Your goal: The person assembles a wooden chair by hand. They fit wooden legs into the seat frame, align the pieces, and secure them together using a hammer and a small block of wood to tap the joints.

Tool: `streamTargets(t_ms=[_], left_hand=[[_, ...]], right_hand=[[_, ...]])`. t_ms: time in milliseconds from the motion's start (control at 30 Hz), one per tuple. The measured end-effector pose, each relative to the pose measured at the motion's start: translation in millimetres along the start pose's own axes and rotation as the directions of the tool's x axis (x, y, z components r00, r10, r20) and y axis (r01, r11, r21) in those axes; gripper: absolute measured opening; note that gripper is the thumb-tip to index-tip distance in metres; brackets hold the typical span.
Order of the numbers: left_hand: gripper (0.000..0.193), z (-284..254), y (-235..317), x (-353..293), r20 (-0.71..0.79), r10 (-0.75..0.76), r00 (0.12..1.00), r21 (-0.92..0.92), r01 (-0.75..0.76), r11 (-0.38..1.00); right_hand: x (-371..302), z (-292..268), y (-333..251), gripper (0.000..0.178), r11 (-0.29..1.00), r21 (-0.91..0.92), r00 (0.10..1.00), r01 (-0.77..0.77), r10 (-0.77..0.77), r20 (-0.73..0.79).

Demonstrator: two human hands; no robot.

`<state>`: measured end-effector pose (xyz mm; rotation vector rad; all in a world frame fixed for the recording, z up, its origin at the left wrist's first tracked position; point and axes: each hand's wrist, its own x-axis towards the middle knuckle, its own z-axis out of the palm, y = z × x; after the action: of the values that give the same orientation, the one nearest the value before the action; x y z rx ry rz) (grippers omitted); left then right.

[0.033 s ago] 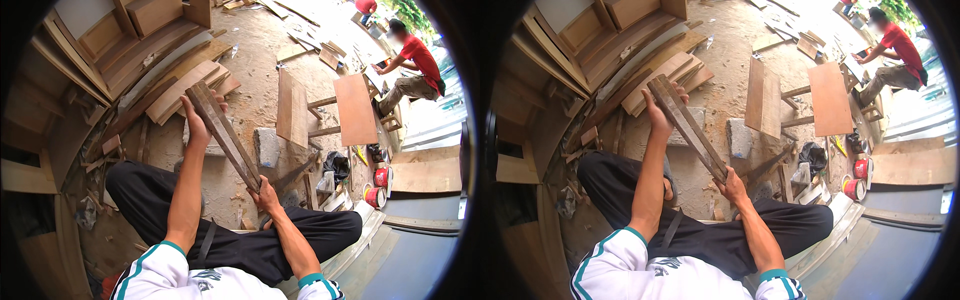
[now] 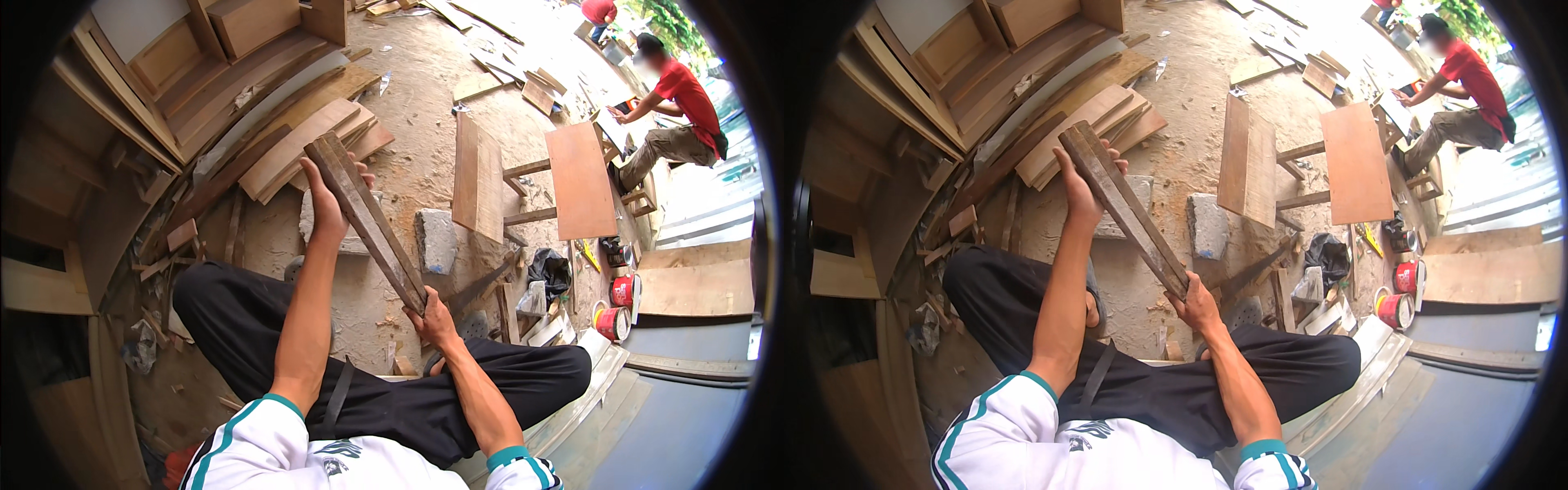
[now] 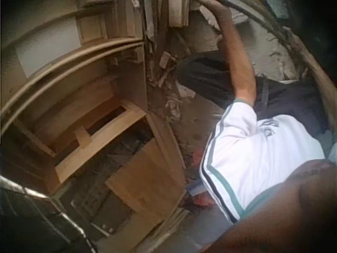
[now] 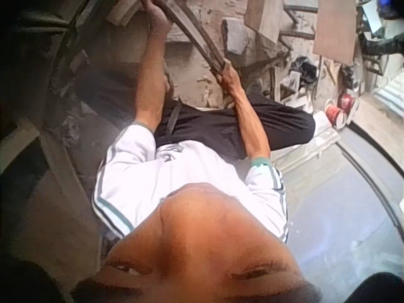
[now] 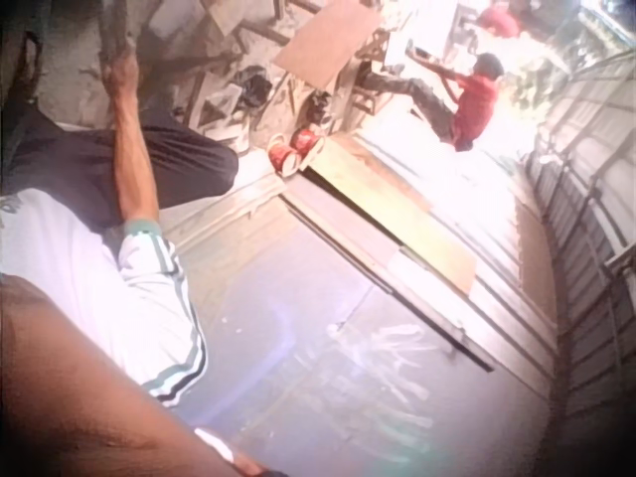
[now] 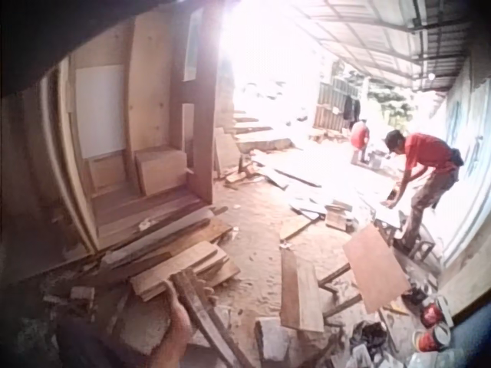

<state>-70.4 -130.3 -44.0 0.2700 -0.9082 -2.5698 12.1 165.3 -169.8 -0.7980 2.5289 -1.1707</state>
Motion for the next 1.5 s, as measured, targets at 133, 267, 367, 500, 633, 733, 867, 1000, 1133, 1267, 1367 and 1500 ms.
streamTargets(t_ms=[133, 267, 367, 500, 633, 733, 867, 1000, 1133, 1267, 1367, 1500], left_hand=[[0.089, -4, -15, -6, -0.205, -0.042, 0.978, 0.052, 0.054, 0.997], [0.088, -22, -28, -11, -0.149, -0.121, 0.981, 0.004, 0.123, 0.992], [0.086, -21, -40, -21, -0.187, -0.130, 0.974, 0.000, 0.132, 0.991], [0.083, -24, -45, -21, -0.360, -0.109, 0.927, 0.032, 0.129, 0.991], [0.083, -21, -41, -23, -0.392, -0.031, 0.919, 0.122, 0.085, 0.989], [0.083, -10, -38, -25, -0.354, -0.052, 0.934, 0.156, 0.113, 0.981], [0.083, 14, -44, -26, -0.278, -0.147, 0.949, 0.153, 0.195, 0.969], [0.084, 54, -61, -28, -0.043, -0.233, 0.971, 0.213, 0.237, 0.948], [0.092, 94, -84, -12, 0.226, -0.363, 0.904, 0.306, 0.288, 0.907], [0.107, 126, -121, 23, 0.335, -0.377, 0.863, 0.363, 0.251, 0.897], [0.098, 119, -168, 54, -0.097, -0.234, 0.968, 0.830, 0.208, 0.518], [0.100, 70, -218, 108, -0.298, -0.484, 0.823, 0.793, 0.496, 0.354]], right_hand=[[0, -1, 3, 0.061, 0.999, -0.010, 0.999, 0.039, -0.040, -0.022], [3, -2, -3, 0.061, 0.998, -0.035, 0.998, 0.054, -0.055, -0.027], [5, -2, -5, 0.060, 0.999, -0.013, 0.999, 0.035, -0.035, -0.021], [11, -3, -12, 0.061, 0.998, 0.007, 0.997, -0.068, 0.068, 0.032], [24, -6, -22, 0.064, 0.995, -0.052, 0.994, -0.083, 0.087, 0.073], [35, -8, -34, 0.072, 1.000, -0.012, 0.997, -0.025, 0.026, 0.068], [54, -17, -70, 0.081, 0.987, 0.156, 0.999, -0.039, 0.044, -0.029], [69, -43, -90, 0.070, 0.913, 0.404, 0.981, -0.053, 0.123, -0.151], [74, -63, -78, 0.046, 0.925, 0.360, 0.925, -0.118, 0.234, -0.299], [68, -84, -63, 0.048, 0.846, 0.498, 0.819, -0.190, 0.416, -0.395], [54, -112, -57, 0.045, 0.843, 0.530, 0.703, -0.091, 0.431, -0.565], [32, -143, -49, 0.043, 0.848, 0.529, 0.533, -0.018, 0.456, -0.713]])
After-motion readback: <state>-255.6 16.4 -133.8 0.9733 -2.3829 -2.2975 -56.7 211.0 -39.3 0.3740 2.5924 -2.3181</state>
